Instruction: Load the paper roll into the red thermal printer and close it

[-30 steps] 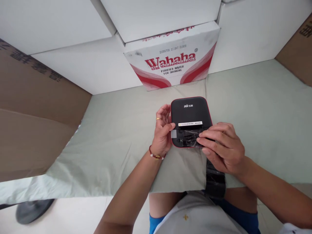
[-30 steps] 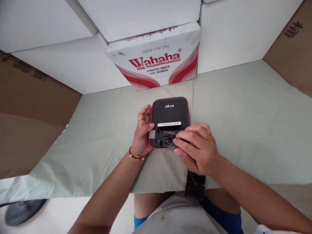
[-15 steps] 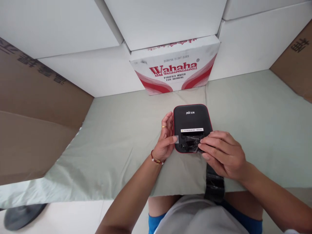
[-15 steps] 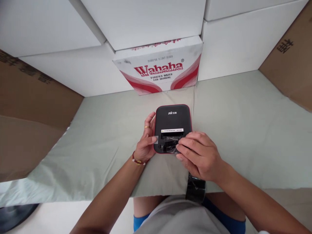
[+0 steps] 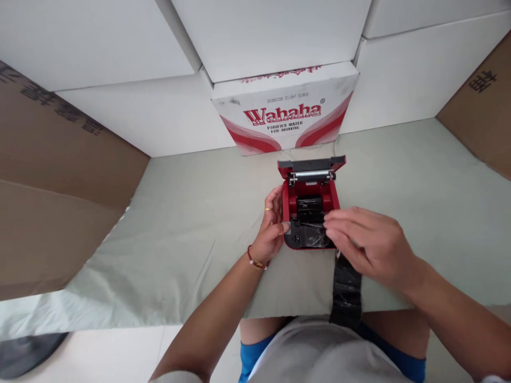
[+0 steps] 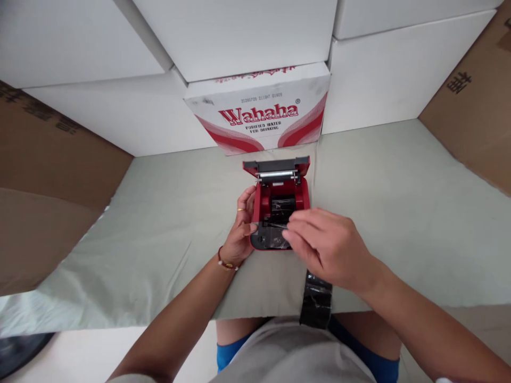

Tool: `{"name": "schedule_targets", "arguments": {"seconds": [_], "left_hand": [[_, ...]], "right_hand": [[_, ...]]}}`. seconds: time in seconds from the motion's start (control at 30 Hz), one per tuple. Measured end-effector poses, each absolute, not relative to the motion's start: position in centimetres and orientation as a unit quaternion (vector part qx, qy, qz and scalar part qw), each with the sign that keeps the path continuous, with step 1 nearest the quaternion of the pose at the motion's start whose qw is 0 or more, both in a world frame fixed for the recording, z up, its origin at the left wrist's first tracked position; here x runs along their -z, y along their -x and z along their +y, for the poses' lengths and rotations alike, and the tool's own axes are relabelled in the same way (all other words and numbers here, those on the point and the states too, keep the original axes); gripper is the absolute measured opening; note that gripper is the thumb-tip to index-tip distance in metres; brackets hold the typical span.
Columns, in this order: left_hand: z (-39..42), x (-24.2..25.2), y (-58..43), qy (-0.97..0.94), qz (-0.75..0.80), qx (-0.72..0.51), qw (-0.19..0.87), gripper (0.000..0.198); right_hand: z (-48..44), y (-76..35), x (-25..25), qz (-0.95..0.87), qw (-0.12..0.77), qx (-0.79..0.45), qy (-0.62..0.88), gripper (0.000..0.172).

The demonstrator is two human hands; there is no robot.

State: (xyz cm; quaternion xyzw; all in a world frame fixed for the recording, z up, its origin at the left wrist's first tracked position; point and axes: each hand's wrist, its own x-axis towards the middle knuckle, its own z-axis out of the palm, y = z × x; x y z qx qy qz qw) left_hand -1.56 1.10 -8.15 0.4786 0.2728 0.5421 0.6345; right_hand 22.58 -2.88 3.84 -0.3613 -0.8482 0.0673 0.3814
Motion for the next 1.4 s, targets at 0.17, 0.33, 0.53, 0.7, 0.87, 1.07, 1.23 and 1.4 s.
{"name": "schedule_targets", "arguments": {"seconds": [0.17,0.33,0.53,0.7,0.87,1.07,1.23,1.4], "left_hand": [[1.3,8.3,1.5,-0.458,0.281,-0.546,0.643,0.093],[1.4,8.6,1.4,-0.448,0.273,-0.554,0.646,0.090],[1.6,8.7,1.3,-0.454,0.271,-0.554,0.643,0.092],[1.6,8.6,1.3,-0.444,0.271,-0.558,0.647,0.092],[1.5,8.4,1.4,-0.418,0.266,-0.561,0.663,0.089],[1.4,8.4,1.5,-0.420,0.266,-0.559,0.664,0.086],[1.6,8.6,1.7,-0.421,0.277,-0.561,0.657,0.089],[1.7,8.6,1.7,-0.427,0.276,-0.558,0.656,0.088]], "right_hand": [[1.7,-20.1,-4.7,-0.844,0.142,-0.054,0.514,0.021],[5.2,-17.3,-3.8,-0.834,0.018,-0.060,0.549,0.016],[4.4,-16.6,-4.9,-0.826,0.008,-0.059,0.560,0.010],[-0.3,-21.5,-8.0,-0.815,0.177,-0.078,0.546,0.025],[-4.6,-32.1,-5.1,-0.722,0.206,-0.188,0.634,0.055],[-7.2,-36.2,0.8,-0.691,0.180,-0.212,0.667,0.060],[-8.2,-31.6,0.0,-0.713,0.247,-0.223,0.618,0.033],[-8.0,-28.4,1.3,-0.780,0.086,-0.242,0.570,0.029]]}}
